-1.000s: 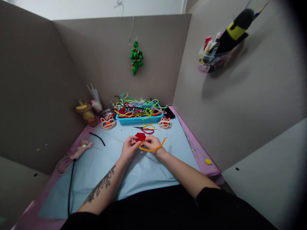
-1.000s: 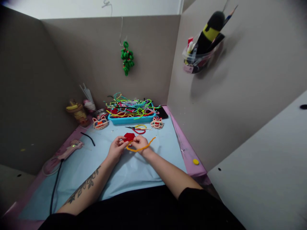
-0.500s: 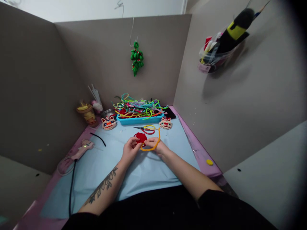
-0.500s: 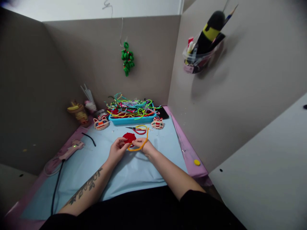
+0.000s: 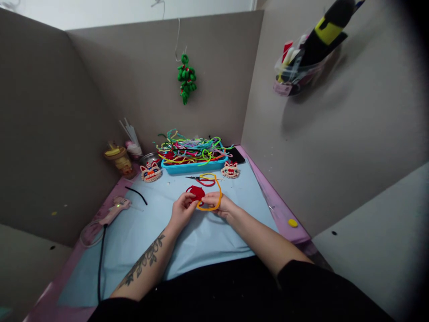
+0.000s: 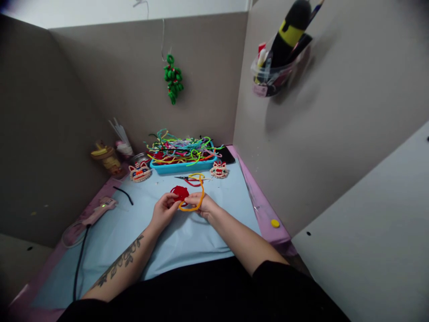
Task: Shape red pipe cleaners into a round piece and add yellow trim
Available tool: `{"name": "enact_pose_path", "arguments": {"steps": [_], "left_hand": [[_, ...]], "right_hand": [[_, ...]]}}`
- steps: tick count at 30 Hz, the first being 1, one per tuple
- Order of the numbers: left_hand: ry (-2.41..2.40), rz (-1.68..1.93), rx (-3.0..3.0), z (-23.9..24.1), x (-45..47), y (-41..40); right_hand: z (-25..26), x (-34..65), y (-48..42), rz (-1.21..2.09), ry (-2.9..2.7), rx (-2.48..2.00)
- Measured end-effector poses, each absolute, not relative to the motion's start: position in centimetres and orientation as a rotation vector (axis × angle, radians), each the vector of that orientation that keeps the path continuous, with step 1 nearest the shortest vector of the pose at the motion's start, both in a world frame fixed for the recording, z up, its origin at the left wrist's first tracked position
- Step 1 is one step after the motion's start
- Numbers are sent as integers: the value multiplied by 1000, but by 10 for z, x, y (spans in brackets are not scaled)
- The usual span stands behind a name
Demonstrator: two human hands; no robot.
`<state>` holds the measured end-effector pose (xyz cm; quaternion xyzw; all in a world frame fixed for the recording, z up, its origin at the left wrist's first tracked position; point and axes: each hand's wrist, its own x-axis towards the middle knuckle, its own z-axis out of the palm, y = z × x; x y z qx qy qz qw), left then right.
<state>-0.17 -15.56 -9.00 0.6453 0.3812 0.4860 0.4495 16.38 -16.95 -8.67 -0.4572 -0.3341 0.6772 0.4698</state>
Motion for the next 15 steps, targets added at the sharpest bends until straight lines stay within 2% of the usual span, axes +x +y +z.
{"name": "enact_pose_path", "arguments": {"steps": [8,15], "left_hand": [[954,1186,1578,-86,0,-156],[1070,1297,1472,-86,-1,-152]], "right_hand": [[-88,163,-168,1593,-924,-1139],[-79,154,-180,1242,-1046,-1122]]}}
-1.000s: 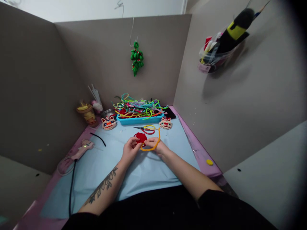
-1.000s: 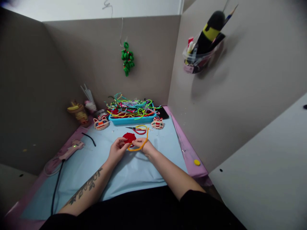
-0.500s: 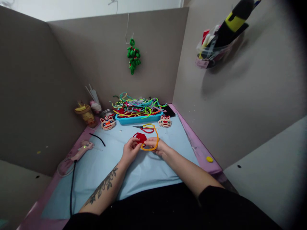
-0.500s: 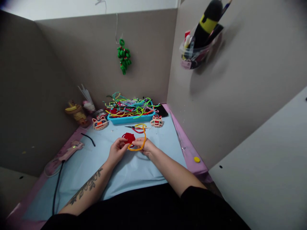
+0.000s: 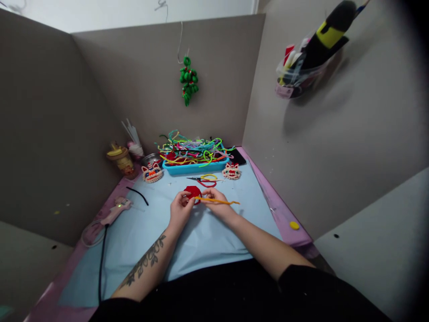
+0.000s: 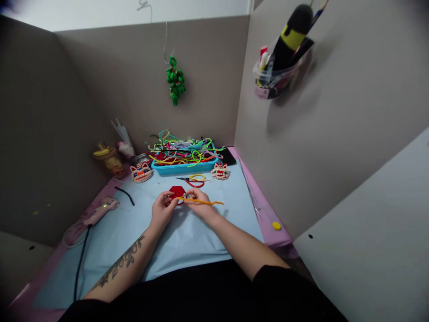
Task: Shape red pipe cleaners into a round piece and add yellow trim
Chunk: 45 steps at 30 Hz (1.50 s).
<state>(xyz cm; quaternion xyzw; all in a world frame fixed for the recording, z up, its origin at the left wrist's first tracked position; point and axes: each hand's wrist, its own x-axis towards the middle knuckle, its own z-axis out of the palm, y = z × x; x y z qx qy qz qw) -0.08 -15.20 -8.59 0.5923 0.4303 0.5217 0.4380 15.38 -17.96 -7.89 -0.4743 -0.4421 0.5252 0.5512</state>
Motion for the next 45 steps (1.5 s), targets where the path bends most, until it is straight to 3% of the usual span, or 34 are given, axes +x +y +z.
{"name": "enact_pose_path", "arguments": {"steps": [5,20,29,45], "left_hand": [[1072,1311,1423,-86,0,-153],[912,1166,1190,-76,0,-152],[947,1182,1238,-74,2,-155],[999,1249,1184,-70,6,-159]], "right_hand": [[-74,144,-186,998,-1308,-978],[-87,162,-160,1134,-816,-942],[-91,158,-168,820,-1220,-1192],[-94,151,-164,933,-1027,-1120]]}}
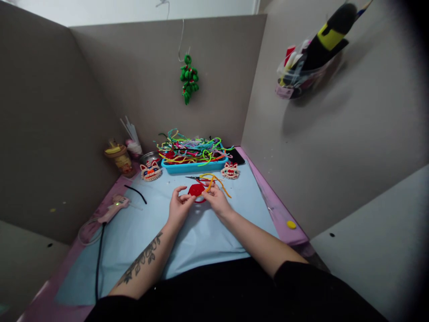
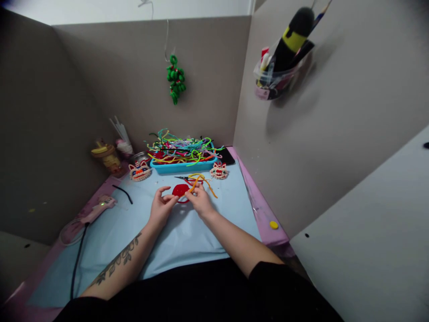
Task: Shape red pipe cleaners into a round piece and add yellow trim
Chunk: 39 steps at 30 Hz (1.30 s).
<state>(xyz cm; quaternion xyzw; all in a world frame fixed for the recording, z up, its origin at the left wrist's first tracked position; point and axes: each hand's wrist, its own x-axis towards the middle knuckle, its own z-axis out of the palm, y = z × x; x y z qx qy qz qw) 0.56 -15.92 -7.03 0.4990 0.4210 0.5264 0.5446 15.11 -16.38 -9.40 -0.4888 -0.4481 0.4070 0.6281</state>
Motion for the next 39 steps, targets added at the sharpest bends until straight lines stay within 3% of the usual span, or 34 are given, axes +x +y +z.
{"name": "enact_pose_path", "arguments": {"steps": [39], "left_hand": [[895,1131,1084,-78,2,-150]], "right_hand": [[-96,149,-165,993,-983,-1044]]}}
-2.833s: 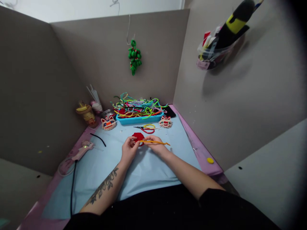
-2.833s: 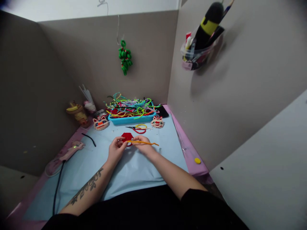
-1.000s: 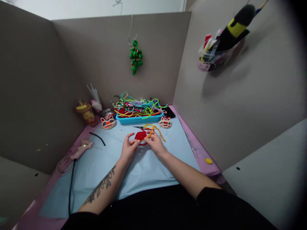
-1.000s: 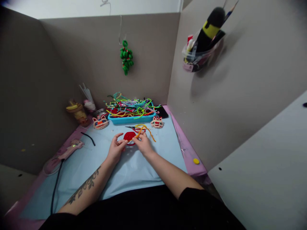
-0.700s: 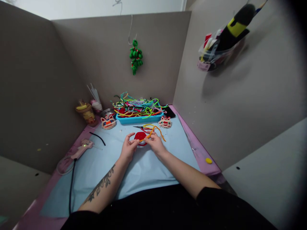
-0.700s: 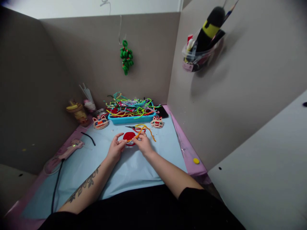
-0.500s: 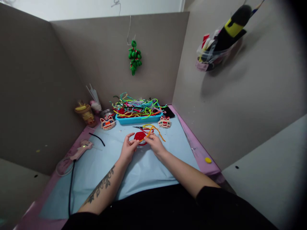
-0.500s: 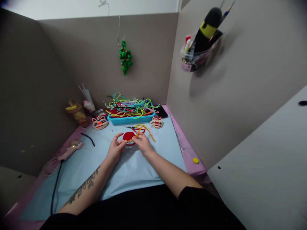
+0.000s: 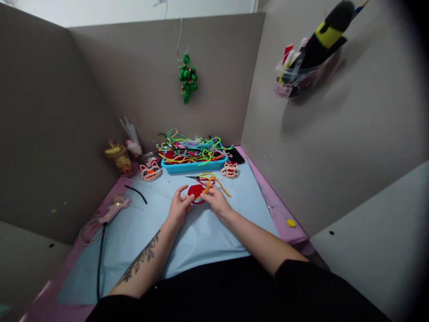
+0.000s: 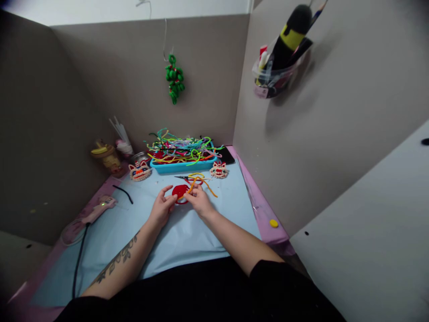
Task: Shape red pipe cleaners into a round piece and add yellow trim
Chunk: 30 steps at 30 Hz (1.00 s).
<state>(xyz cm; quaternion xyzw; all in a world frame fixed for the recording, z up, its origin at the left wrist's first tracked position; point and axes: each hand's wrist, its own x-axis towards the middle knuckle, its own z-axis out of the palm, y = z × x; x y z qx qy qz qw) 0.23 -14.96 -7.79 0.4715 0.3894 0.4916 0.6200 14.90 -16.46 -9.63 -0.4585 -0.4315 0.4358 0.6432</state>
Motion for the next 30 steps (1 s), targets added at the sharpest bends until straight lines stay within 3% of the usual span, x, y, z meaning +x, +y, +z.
{"name": "enact_pose_path", "arguments": {"steps": [18,26,30], "left_hand": [[896,1175,963,-76,0,-147],[931,1168,996,-81,-2,-145],[990,1266,1031,-85,-6,-142]], "right_hand": [[-97,155,-166,986,-1137,-1084],[-97,153,-168,747,-1266,-1184],[-95,158,-167,786,-1276,-1165]]}}
